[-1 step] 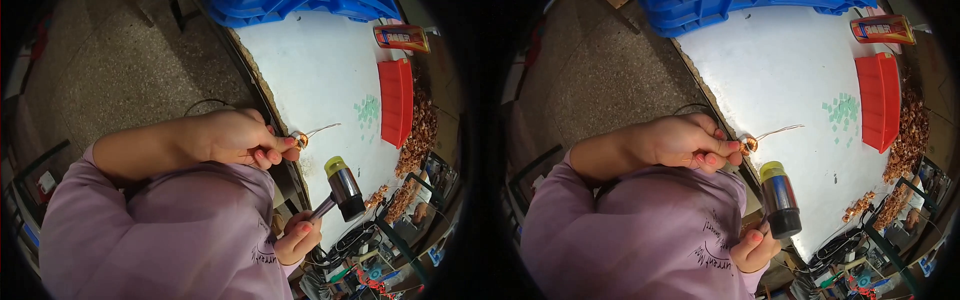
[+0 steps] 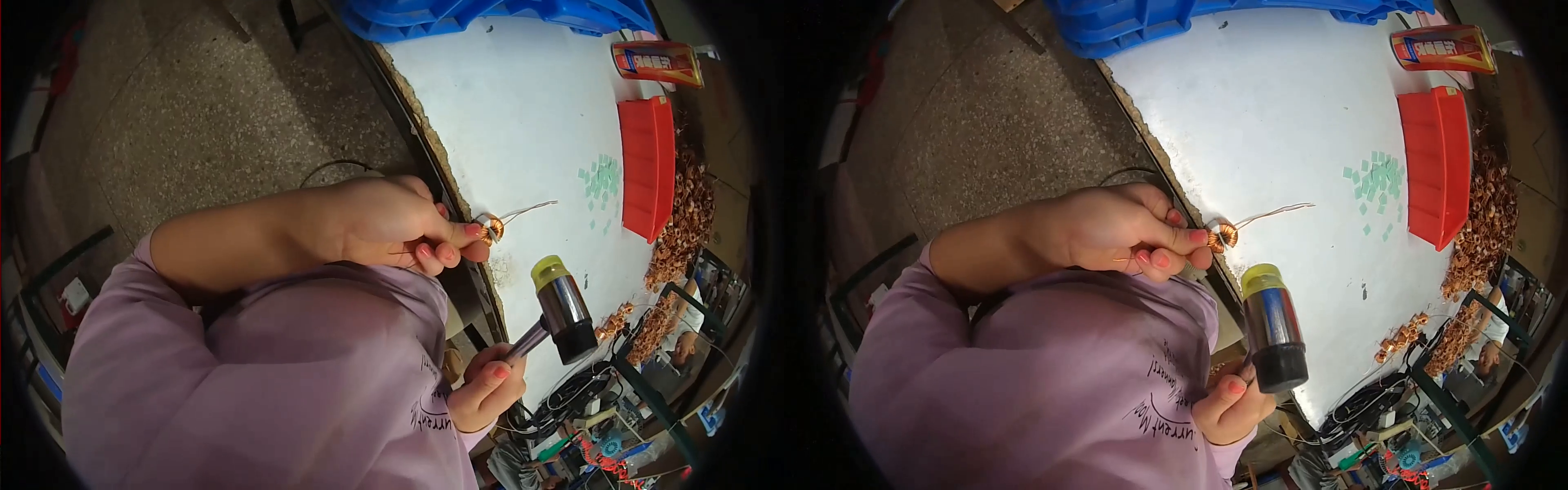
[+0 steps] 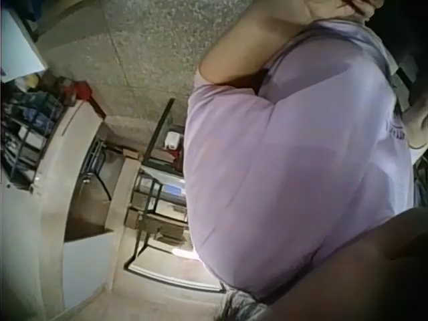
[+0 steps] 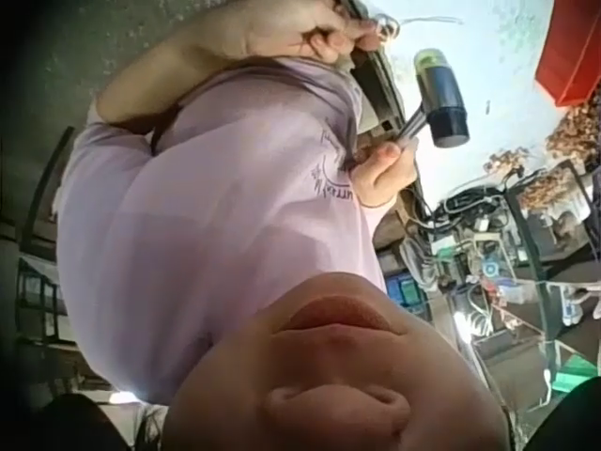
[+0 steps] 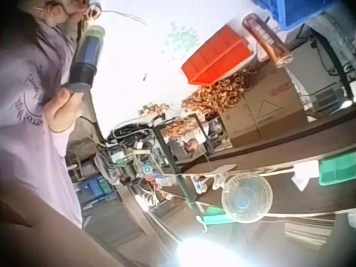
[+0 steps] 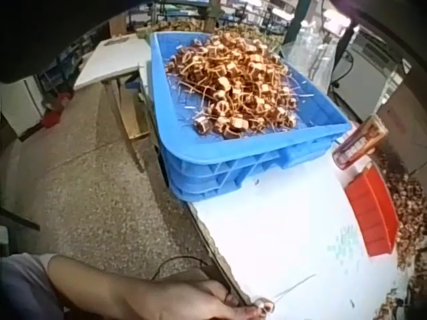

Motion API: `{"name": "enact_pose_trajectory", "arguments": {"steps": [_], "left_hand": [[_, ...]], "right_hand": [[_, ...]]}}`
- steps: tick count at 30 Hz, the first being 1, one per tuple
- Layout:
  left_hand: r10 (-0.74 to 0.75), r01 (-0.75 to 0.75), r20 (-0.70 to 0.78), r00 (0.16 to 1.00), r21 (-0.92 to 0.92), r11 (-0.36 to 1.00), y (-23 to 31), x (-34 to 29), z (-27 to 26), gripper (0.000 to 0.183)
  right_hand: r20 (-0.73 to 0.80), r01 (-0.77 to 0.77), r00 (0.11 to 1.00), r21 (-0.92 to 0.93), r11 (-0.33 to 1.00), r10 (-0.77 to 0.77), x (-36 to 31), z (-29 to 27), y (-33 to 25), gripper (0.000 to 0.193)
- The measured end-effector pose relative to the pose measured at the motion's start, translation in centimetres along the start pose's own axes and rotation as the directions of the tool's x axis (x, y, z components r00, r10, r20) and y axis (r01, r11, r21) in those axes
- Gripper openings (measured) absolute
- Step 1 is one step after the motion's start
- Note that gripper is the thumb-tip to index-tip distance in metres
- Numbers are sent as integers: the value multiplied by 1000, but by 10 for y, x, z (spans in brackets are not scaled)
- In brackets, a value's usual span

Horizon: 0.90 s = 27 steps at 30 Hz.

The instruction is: Winding copper wire around a core and using a hammer to secure components in a factory setting.

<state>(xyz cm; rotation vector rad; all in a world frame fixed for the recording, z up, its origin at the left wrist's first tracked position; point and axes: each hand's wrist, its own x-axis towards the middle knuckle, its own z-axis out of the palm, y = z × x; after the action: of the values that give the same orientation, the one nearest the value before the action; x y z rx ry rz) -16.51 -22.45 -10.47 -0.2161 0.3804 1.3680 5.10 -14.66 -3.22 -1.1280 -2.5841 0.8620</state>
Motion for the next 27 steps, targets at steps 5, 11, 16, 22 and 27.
{"name": "enact_pose_trajectory", "arguments": {"steps": [5, 11, 16, 22, 27], "left_hand": [[38, -37, -45, 998, 37, 999, -2, 2, 5, 16], [46, -43, -70, 996, 43, 998, -4, 2, 4, 17], [60, -57, -55, 997, 46, 997, -4, 2, 4, 17], [66, -62, -46, 997, 82, 995, -3, 1, 6, 17], [70, -66, -53, 996, 69, 995, -3, 1, 7, 18]], "right_hand": [[48, -47, 997, -143, 989, 54, 5, 2, -1, 53], [-75, -15, 997, -49, 999, 12, -3, 3, 5, 54], [-121, 8, 993, 13, 1000, -7, -5, 2, 4, 54], [41, -7, 999, -159, 987, 14, 6, 4, 1, 48], [-36, 11, 999, -130, 991, -16, 4, 0, -3, 38]]}}
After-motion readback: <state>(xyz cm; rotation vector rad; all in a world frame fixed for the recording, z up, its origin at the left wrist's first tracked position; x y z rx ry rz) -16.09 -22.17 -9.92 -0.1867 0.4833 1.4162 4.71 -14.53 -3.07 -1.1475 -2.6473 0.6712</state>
